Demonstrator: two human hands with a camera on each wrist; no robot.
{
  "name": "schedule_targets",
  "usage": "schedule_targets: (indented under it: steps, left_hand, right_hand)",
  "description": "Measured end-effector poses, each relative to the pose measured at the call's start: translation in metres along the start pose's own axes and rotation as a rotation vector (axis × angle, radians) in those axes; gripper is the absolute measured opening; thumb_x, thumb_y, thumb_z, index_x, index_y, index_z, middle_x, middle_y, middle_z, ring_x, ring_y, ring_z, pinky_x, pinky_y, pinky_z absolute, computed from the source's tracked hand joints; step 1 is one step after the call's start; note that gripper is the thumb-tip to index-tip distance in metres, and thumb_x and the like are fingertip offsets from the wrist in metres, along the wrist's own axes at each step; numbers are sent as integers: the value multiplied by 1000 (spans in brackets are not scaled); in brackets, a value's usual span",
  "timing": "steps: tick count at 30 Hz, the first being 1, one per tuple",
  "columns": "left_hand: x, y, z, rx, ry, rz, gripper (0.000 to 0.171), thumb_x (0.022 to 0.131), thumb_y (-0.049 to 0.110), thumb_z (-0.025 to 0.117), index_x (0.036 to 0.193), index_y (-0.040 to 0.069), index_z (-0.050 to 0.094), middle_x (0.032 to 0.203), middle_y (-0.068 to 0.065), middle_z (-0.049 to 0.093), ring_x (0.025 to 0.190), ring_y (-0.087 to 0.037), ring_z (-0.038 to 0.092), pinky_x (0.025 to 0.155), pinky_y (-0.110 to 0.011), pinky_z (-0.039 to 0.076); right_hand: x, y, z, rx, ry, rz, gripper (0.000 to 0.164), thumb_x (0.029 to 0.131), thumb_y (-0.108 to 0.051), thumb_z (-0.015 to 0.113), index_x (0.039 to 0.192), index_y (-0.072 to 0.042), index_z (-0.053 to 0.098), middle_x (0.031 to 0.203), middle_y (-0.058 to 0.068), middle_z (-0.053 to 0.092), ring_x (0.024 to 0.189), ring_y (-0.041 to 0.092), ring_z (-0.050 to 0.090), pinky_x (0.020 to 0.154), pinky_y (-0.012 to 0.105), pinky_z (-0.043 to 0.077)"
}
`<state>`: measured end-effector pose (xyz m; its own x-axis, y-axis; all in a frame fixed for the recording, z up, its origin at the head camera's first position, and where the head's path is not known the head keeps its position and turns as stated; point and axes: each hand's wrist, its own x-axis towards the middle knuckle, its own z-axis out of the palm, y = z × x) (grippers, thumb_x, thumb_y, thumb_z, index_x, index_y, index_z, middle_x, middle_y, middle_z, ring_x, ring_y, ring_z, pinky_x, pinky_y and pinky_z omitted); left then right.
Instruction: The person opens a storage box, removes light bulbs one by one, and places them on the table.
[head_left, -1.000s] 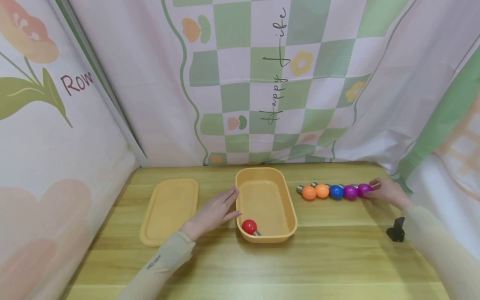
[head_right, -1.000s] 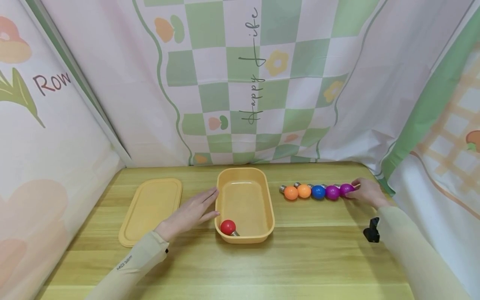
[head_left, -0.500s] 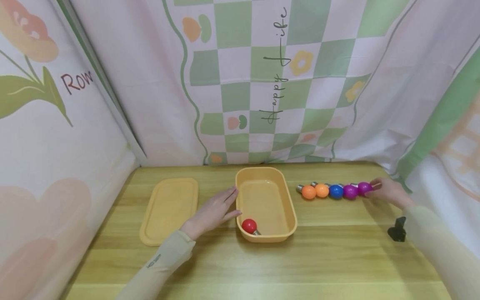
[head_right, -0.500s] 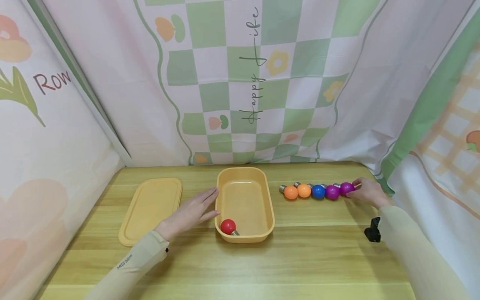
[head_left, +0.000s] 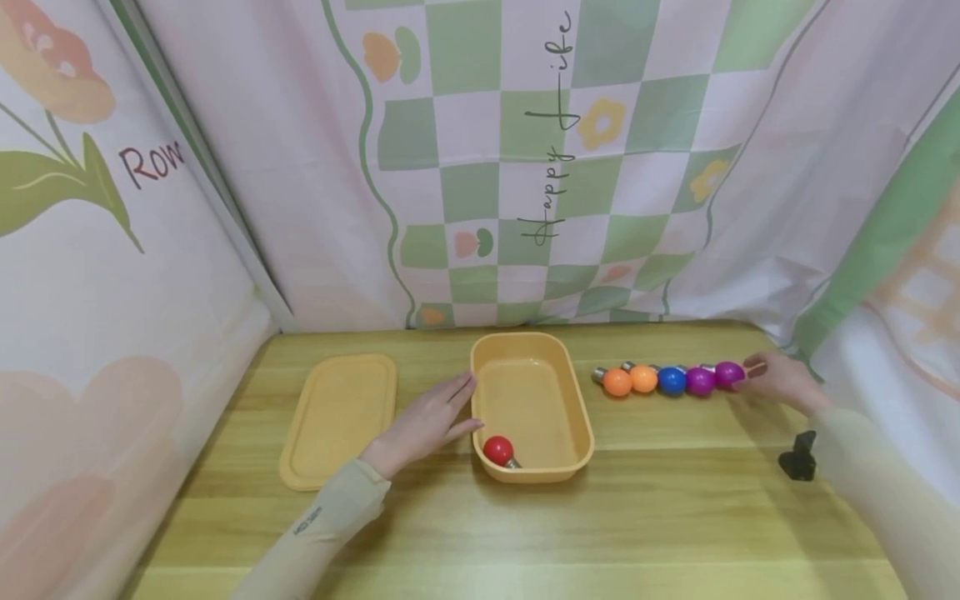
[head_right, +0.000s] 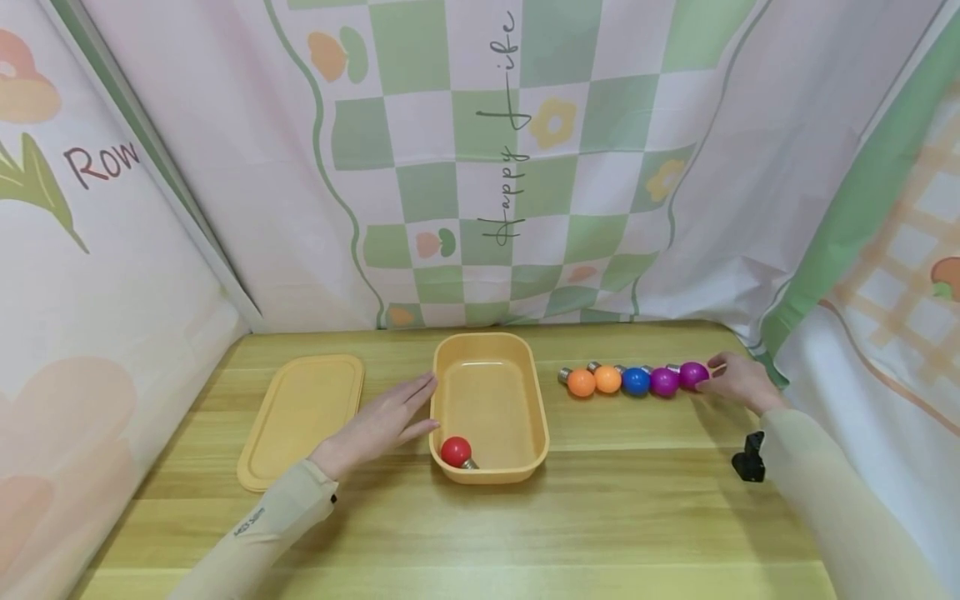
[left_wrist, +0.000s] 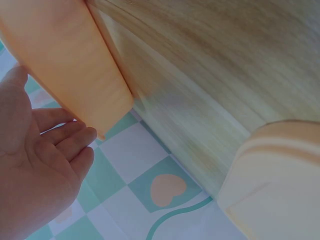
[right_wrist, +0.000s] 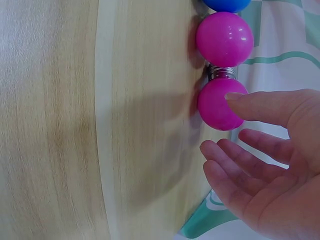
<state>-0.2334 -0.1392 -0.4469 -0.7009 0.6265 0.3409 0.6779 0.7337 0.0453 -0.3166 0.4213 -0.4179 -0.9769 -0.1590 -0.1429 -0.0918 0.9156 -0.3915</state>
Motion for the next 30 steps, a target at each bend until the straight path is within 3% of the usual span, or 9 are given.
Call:
schedule_targets:
  steps: [7, 14, 23, 30]
  left_hand:
    - [1, 0, 0, -4, 8, 3, 67, 96, 38, 62, 140, -11, 48, 145, -28, 50, 132, -38, 55, 111, -46, 49]
    - [0, 0, -1, 20, 27, 15, 66, 96, 38, 63, 138, -11, 50, 143, -28, 52, 130, -38, 57, 110, -45, 49]
    - [1, -1, 1, 29, 43, 22, 66, 95, 38, 64, 137, -11, 51, 142, -28, 54, 130, -37, 57, 110, -44, 50]
    - [1, 0, 0, 11, 44, 22, 67, 94, 39, 64, 137, -11, 51, 142, -28, 53, 130, -38, 56, 111, -45, 49]
  right_hand:
    - [-5, -11, -9, 6, 9, -12, 64, 93, -24, 64, 131, 22, 40, 125, 46, 51, 108, 62, 53, 82, 64, 53]
    - [-7, -42, -17, 2, 53, -88, 63, 92, -22, 66, 132, 20, 43, 125, 44, 53, 111, 60, 54, 87, 64, 53]
    - [-10, -102, -16, -62, 98, -200, 59, 88, -25, 73, 128, 13, 53, 121, 36, 62, 107, 49, 64, 87, 57, 57]
    - [-20, -156, -5, 5, 36, -321, 51, 90, -18, 72, 126, 14, 54, 122, 37, 60, 102, 45, 68, 85, 52, 60]
